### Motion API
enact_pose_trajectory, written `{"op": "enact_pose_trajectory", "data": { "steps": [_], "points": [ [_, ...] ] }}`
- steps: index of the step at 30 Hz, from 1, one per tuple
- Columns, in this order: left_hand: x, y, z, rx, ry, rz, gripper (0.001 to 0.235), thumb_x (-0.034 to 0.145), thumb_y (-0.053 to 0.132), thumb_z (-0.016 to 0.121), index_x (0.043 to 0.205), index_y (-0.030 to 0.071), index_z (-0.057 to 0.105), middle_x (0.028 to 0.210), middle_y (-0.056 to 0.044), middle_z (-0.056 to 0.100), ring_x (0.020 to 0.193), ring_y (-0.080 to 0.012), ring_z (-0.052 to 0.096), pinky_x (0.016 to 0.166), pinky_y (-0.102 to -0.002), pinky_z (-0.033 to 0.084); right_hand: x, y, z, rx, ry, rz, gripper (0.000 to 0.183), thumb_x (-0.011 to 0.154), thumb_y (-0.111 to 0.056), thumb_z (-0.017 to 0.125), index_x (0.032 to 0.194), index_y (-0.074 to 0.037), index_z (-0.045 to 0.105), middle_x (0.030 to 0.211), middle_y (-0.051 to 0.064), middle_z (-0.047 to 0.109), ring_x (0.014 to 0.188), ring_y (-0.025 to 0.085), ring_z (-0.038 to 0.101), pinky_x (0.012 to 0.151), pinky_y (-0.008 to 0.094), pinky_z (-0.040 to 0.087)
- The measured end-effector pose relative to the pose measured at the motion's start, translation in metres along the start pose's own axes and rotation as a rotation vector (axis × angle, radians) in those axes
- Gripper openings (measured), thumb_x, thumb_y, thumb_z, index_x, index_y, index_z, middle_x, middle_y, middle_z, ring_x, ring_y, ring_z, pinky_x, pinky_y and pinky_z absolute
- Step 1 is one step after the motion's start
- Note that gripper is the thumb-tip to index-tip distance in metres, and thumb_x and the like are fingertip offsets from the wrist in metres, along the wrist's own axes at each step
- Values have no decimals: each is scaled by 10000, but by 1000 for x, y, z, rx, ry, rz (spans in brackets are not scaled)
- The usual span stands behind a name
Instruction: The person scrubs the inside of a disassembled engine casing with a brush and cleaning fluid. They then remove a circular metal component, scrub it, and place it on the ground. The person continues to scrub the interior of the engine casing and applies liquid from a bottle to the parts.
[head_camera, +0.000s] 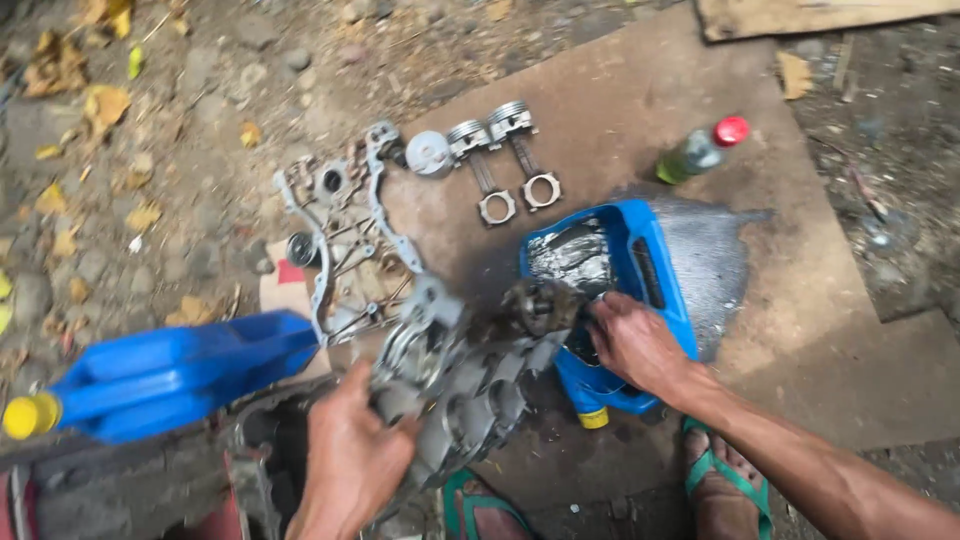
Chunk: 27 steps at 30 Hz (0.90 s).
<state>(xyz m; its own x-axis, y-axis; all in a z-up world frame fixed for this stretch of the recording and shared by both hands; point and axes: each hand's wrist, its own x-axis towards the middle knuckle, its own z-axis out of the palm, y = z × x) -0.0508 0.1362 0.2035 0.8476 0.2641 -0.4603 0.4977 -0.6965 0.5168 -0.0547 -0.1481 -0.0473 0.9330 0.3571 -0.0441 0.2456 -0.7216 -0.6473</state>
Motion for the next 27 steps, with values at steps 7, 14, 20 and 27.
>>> {"op": "enact_pose_trajectory", "data": {
  "steps": [7,14,20,27],
  "points": [
    [9,28,1,143,-78,19,359,671,77,707,1028,115,684,721,-74,763,598,-254,685,601,-377,561,25,35,77,85,-328,204,326,790,-229,738,1081,-95,679,954,134,723,707,355,711,652,463,600],
    [14,33,5,44,-78,30,285,682,60,709,961,115,705,739,-49,784,583,-201,676,573,-345,555,7,13,17,49,-161,226,157,857,-104,568,899,1,678,1030,137,637,638,263,635,565,371,590],
    [18,40,20,85,-86,75,262,680,105,712,938,105,671,753,-156,733,742,-361,663,643,-468,540,-2,-19,-51,220,89,499,100,849,-106,683,948,-113,682,745,105,678,668,271,618,549,390,523],
    [15,59,21,87,-123,67,299,698,53,702,993,103,692,772,-45,793,599,-205,700,592,-348,573,46,-62,-76,100,208,-59,180,926,83,587,1030,69,734,771,137,600,611,196,549,394,247,483]
  ]
}}
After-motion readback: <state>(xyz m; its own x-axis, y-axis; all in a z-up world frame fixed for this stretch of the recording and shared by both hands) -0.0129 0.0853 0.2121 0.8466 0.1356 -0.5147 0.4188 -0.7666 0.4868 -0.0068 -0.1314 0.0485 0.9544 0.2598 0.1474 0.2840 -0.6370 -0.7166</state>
